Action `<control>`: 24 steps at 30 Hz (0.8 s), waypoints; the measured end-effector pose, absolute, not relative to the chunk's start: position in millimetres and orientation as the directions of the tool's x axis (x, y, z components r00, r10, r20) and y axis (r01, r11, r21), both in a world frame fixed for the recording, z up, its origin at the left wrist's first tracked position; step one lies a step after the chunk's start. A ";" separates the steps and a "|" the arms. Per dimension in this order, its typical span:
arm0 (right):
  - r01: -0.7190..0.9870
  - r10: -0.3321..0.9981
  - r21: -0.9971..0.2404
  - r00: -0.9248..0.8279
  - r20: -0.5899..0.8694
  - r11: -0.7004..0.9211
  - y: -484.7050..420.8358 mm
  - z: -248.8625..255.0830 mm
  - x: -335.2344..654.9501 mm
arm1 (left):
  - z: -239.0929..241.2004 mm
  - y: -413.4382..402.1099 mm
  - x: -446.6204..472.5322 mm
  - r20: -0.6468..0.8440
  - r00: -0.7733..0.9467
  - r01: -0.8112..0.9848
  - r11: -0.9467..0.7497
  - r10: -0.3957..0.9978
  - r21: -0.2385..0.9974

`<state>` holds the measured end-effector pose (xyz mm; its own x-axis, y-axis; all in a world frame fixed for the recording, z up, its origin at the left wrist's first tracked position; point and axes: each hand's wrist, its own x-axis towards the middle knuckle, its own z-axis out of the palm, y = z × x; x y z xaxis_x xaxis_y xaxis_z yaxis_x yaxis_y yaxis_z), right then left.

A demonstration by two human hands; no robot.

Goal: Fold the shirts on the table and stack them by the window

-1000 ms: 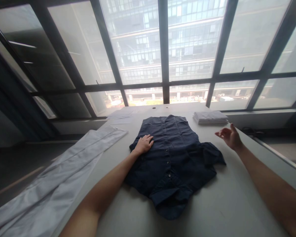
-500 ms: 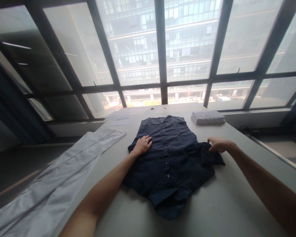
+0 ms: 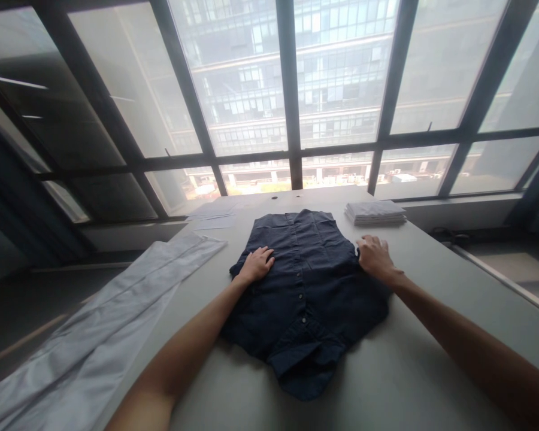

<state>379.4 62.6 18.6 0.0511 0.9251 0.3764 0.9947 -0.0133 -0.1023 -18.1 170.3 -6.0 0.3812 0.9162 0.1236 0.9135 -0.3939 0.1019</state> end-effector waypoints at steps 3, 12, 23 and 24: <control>0.972 0.893 -0.092 -0.159 0.421 0.216 56.1 5.4 340.0 | -5.3 169.2 -17.7 0.122 0.383 0.914 -0.395 0.916 0.096; 0.909 0.944 -0.252 -0.320 0.084 0.331 58.4 -21.3 320.8 | -5.1 167.7 -16.6 0.118 0.373 0.917 -0.385 0.920 0.108; 0.923 0.951 -0.230 -0.292 0.099 0.307 57.3 -23.0 322.2 | 59.7 161.2 -39.7 -0.031 0.318 0.946 -0.315 0.948 0.076; 0.923 0.951 -0.231 -0.292 0.100 0.308 57.1 -23.4 322.1 | 61.7 157.8 -43.2 -0.080 0.332 0.942 -0.326 0.940 0.081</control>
